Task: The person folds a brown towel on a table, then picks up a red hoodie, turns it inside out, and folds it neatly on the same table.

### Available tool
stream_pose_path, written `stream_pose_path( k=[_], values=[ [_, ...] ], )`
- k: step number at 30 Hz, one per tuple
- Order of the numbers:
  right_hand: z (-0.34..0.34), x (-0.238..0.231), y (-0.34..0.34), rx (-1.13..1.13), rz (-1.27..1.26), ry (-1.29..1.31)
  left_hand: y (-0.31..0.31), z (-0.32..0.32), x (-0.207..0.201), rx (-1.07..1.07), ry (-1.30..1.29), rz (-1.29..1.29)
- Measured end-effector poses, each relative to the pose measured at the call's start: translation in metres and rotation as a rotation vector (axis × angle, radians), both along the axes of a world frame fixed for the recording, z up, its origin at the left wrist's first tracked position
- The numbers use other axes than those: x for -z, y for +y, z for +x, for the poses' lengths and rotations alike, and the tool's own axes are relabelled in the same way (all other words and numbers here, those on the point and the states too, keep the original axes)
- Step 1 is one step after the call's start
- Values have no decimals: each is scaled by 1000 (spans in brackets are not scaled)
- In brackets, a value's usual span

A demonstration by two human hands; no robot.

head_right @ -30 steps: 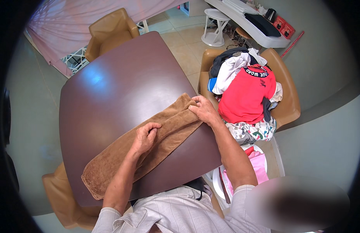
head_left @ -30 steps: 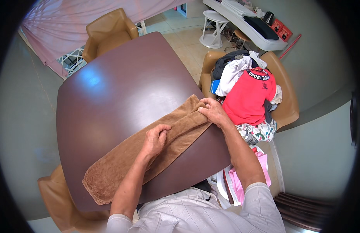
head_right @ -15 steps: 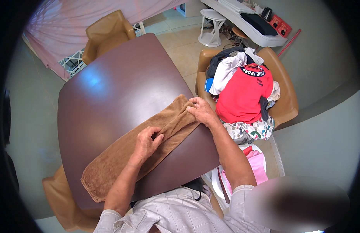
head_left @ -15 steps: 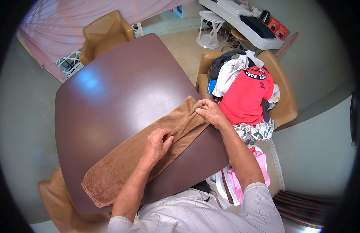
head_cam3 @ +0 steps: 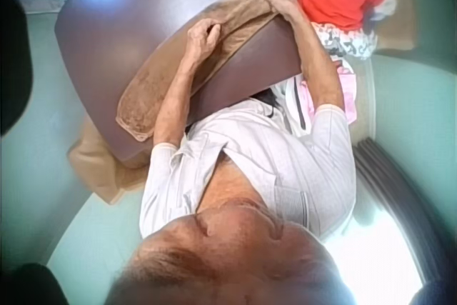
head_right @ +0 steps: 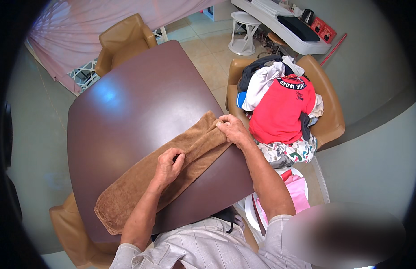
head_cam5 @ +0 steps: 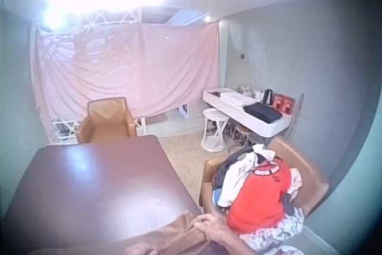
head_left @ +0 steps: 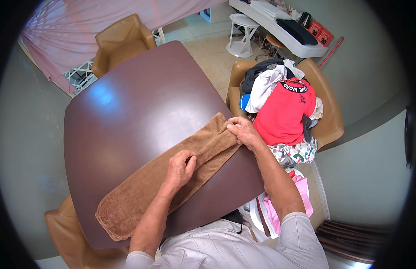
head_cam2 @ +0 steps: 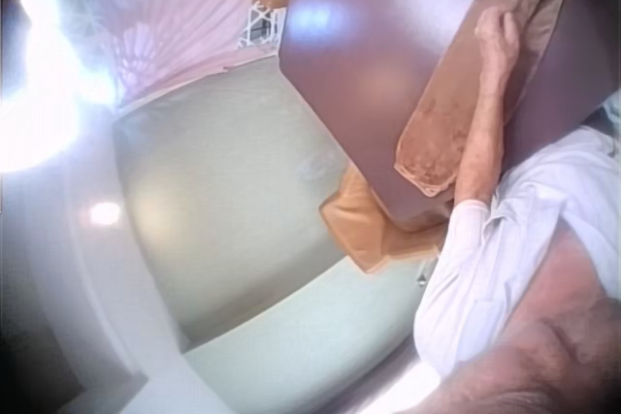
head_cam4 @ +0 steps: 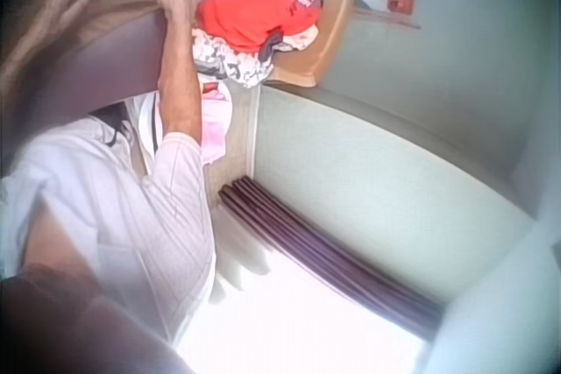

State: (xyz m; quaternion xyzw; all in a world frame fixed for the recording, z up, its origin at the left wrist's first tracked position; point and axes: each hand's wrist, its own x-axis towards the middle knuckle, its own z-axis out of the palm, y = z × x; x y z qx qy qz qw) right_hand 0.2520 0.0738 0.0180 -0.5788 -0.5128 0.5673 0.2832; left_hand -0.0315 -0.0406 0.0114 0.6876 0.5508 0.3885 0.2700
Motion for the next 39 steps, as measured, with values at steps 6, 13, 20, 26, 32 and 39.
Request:
stream_pose_path(
  k=[6, 13, 20, 26, 32, 39],
  values=[
    [6, 27, 7, 108, -22, 166, -2, -3, -12, 70, -65, -54],
    [10, 24, 5, 155, -56, 252, -12, 0, -16, 135, -36, 26],
    [27, 11, -4, 110, 5, 179, -25, 13, -18, 210, 139, 136],
    [43, 14, -10, 67, 124, 50, -29, 19, -20, 241, 167, 135],
    [37, -24, -26, -29, -31, 51, -32, 15, -18, 222, 176, 134],
    [37, -8, -38, -153, -77, 277, -32, 17, -19, 208, 155, 131]
  ],
)
